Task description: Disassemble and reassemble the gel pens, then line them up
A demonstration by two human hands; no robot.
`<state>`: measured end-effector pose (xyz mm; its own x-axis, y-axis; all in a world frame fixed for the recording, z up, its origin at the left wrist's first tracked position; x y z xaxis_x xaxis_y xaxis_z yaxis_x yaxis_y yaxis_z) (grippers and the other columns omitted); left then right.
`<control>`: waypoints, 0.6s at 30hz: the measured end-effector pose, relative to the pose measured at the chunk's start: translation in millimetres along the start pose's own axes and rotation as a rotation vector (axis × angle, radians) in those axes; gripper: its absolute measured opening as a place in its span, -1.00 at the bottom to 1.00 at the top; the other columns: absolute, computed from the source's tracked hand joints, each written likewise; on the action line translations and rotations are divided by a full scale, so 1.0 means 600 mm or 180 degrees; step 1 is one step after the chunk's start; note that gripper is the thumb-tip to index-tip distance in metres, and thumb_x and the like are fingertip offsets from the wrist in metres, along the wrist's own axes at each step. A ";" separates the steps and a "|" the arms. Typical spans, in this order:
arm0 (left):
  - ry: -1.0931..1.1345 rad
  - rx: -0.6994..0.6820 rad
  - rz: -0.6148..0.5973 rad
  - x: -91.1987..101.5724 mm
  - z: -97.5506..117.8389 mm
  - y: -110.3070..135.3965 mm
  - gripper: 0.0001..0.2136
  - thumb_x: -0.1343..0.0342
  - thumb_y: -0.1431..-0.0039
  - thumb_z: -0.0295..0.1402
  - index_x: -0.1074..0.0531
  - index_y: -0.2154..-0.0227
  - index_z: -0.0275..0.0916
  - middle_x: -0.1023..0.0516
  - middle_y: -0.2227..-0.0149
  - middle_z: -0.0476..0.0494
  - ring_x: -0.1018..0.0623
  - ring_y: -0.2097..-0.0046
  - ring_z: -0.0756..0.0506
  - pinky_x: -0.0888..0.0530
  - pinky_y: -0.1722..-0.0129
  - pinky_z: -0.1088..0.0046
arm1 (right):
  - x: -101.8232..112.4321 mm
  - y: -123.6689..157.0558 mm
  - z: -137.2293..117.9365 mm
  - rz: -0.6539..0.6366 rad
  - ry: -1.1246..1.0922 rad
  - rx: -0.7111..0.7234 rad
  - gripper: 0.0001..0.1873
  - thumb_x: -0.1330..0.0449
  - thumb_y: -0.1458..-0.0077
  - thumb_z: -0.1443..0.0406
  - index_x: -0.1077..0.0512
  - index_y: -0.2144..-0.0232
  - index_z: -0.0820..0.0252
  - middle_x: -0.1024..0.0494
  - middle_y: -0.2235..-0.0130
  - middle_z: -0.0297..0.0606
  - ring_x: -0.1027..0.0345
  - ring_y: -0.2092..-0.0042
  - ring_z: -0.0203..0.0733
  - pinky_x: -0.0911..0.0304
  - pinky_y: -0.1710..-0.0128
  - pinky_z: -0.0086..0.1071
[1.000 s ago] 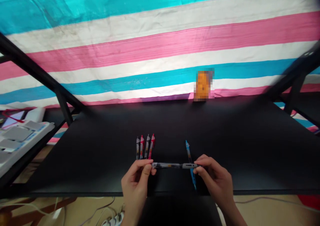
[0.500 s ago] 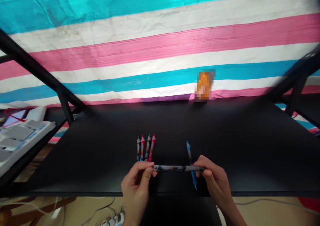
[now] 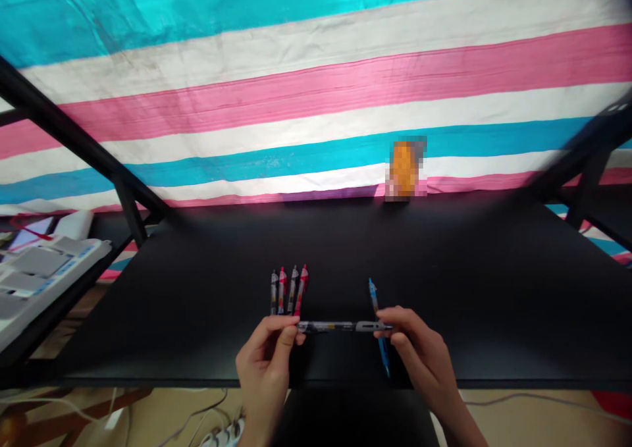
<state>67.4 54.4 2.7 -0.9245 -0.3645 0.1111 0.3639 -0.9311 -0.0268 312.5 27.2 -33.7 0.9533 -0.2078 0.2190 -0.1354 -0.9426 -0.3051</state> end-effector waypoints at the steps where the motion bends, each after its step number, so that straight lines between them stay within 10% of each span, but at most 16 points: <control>1: 0.0000 -0.0002 0.0004 0.000 -0.001 0.000 -0.91 -0.33 -0.12 -0.30 -0.65 0.40 -0.20 -0.56 0.56 0.02 -0.59 0.45 -0.06 -0.50 0.35 0.49 | 0.000 0.001 0.003 0.0052 0.0003 0.0009 -0.86 -0.17 -0.42 0.24 -0.52 0.06 0.06 -0.62 0.22 -0.25 -0.56 0.29 -0.13 -0.39 0.27 -0.34; 18: 0.0008 -0.0037 -0.0017 -0.001 0.012 -0.001 -0.91 -0.30 -0.14 -0.31 -0.62 0.41 -0.20 -0.52 0.55 0.03 -0.55 0.46 -0.05 -0.48 0.37 0.48 | -0.008 -0.002 -0.007 -0.0154 0.0061 0.0073 -0.76 -0.09 -0.46 0.28 -0.42 0.32 0.08 -0.42 0.38 -0.34 -0.33 0.36 -0.19 -0.20 0.34 -0.35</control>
<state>68.4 54.9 9.7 -0.9267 -0.3596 0.1089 0.3577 -0.9331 -0.0376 307.0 28.4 -30.5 0.9533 -0.1672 0.2515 -0.0828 -0.9455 -0.3148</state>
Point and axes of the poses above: each hand's wrist, its own y-axis away from the middle knuckle, its own x-axis out of the back of the hand, z = x × y, the point moved 4 cm from there along -y, towards the middle knuckle
